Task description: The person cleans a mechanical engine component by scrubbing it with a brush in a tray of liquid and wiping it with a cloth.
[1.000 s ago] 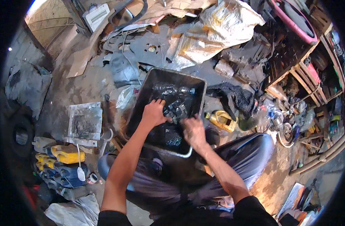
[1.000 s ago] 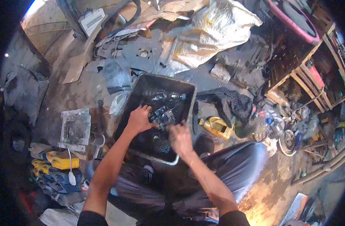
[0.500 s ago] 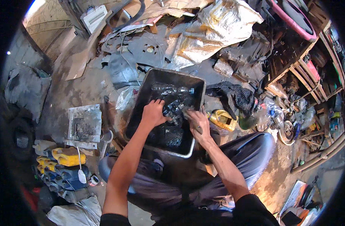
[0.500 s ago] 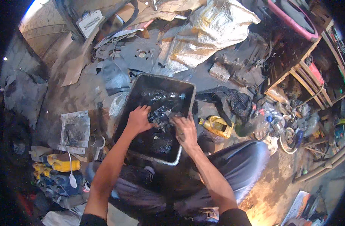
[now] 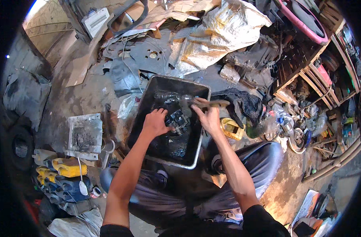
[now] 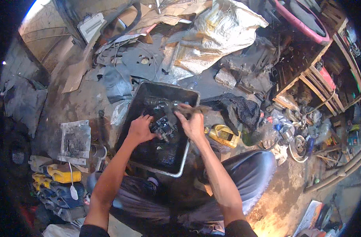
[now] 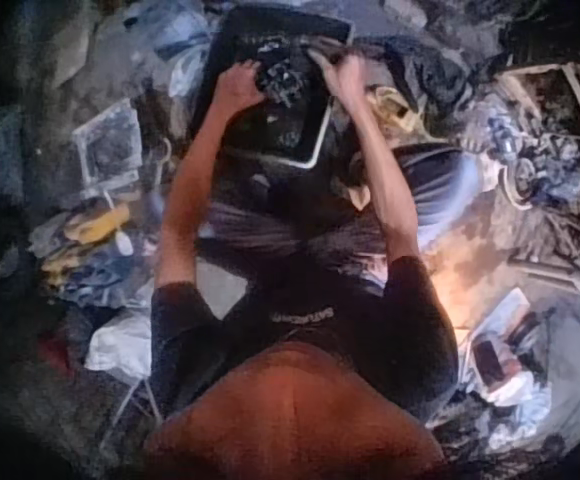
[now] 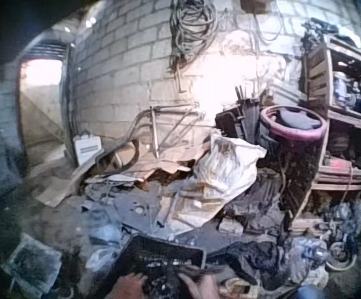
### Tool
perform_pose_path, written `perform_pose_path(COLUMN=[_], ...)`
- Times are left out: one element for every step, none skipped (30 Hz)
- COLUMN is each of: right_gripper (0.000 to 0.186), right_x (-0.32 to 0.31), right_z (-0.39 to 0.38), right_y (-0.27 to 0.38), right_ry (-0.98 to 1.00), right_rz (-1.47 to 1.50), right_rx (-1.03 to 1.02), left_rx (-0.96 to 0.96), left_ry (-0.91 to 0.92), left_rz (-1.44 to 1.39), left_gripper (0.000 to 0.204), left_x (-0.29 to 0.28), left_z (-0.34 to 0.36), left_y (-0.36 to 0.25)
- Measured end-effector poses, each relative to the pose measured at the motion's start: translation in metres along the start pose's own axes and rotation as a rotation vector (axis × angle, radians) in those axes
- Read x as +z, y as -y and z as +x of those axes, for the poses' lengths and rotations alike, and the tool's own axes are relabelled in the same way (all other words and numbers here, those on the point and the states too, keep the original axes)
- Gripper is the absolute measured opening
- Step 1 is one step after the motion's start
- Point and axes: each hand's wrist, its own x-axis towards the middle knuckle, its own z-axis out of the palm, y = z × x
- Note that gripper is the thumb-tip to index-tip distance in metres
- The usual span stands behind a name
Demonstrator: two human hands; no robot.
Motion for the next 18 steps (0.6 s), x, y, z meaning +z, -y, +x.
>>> perform_pose_path(right_gripper=[0.028, 0.029, 0.029, 0.029, 0.028, 0.026, 0.025, 0.024, 0.023, 0.021, 0.022, 0.020, 0.019, 0.018, 0.017, 0.017, 0.019, 0.018], right_x=[0.007, 0.006, 0.010, 0.006, -0.002, -0.008, -0.010, -0.005, 0.002, 0.004, 0.010, 0.015, 0.019, 0.022, 0.025, 0.021, 0.018, 0.015], right_z=[0.005, 0.003, -0.001, -0.010, -0.020, -0.029, -0.029, -0.019, -0.012, -0.002, 0.006, 0.004, 0.003, -0.013, -0.035, -0.053, -0.070, -0.077], right_y=[-0.005, -0.005, -0.007, -0.020, -0.041, -0.040, -0.041, -0.042, -0.015, 0.005, -0.001, -0.006, -0.013, -0.028, -0.041, -0.043, -0.049, -0.044], right_ry=[0.039, 0.121, 0.209, 0.192, 0.167, 0.182, 0.227, 0.156, 0.091, 0.066, -0.062, -0.032, -0.001, -0.013, -0.020, 0.034, 0.158, 0.226], right_rz=[0.016, -0.112, -0.233, -0.169, -0.112, -0.131, -0.155, -0.249, -0.342, -0.291, -0.138, -0.152, -0.165, -0.220, -0.274, -0.400, -0.549, -0.615], right_rx=[-0.031, 0.062, 0.156, 0.108, 0.050, -0.004, -0.040, -0.057, -0.052, -0.044, -0.122, -0.114, -0.108, -0.161, -0.225, -0.282, -0.257, -0.247], left_rx=[0.000, -0.003, -0.014, -0.016, -0.002, 0.003, 0.009, 0.012, -0.016, -0.031, -0.042, -0.036, -0.033, -0.030, -0.034, -0.030, -0.034, -0.023], left_ry=[-0.001, -0.005, -0.005, -0.014, -0.009, -0.004, 0.001, -0.035, -0.020, -0.011, -0.003, -0.004, 0.006, 0.016, 0.015, -0.001, -0.016, -0.021], left_rz=[0.000, -0.007, -0.009, -0.010, -0.009, -0.009, -0.008, 0.009, -0.008, -0.026, -0.038, -0.052, -0.058, -0.065, -0.069, -0.063, -0.057, -0.054], left_gripper=[0.072, 0.073, 0.073, 0.073, 0.074, 0.075, 0.076, 0.078, 0.077, 0.077, 0.077, 0.078, 0.079, 0.079, 0.079, 0.079, 0.078, 0.078], left_x=[0.001, 0.003, 0.005, 0.004, 0.004, 0.006, 0.007, 0.004, 0.006, 0.003, 0.000, 0.001, 0.002, 0.004, 0.003, 0.002, 0.002, 0.004], left_z=[0.000, 0.001, -0.001, 0.000, 0.003, -0.001, -0.002, 0.001, -0.003, -0.003, 0.000, 0.000, 0.000, 0.000, 0.001, 0.004, 0.003, 0.002], left_y=[0.002, 0.001, 0.003, 0.005, 0.004, 0.000, -0.002, 0.003, 0.003, 0.001, -0.002, -0.002, -0.002, -0.003, -0.001, 0.002, 0.003, 0.002])
